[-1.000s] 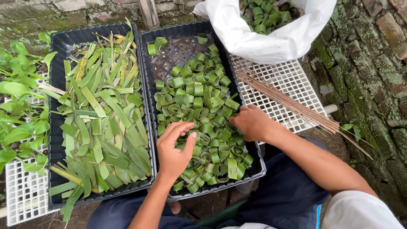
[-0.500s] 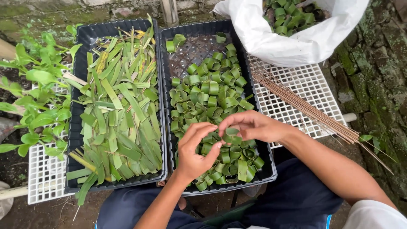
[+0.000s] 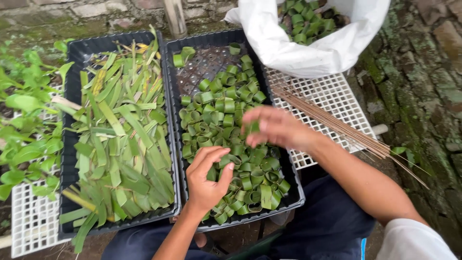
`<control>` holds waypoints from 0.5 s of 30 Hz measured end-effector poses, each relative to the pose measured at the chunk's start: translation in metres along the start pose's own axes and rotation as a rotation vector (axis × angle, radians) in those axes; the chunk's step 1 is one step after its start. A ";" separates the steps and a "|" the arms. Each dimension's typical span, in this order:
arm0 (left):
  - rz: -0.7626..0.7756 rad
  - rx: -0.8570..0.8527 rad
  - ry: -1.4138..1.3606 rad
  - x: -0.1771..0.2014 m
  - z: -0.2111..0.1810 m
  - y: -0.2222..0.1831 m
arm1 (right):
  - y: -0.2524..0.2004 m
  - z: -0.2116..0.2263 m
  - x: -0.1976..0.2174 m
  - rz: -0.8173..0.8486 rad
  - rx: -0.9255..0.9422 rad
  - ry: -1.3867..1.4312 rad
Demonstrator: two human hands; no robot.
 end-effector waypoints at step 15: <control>0.048 0.108 0.067 -0.007 0.021 -0.003 | -0.024 -0.011 0.065 0.029 -0.263 -1.391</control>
Point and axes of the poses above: each hand's wrist, its own y-axis towards the middle knuckle, its own x-axis out of the back of the hand, z = x × y, the point moved 8 cm from there along y, towards the middle knuckle, and after that the axes turned 4 degrees about x, right-handed, at the moved point
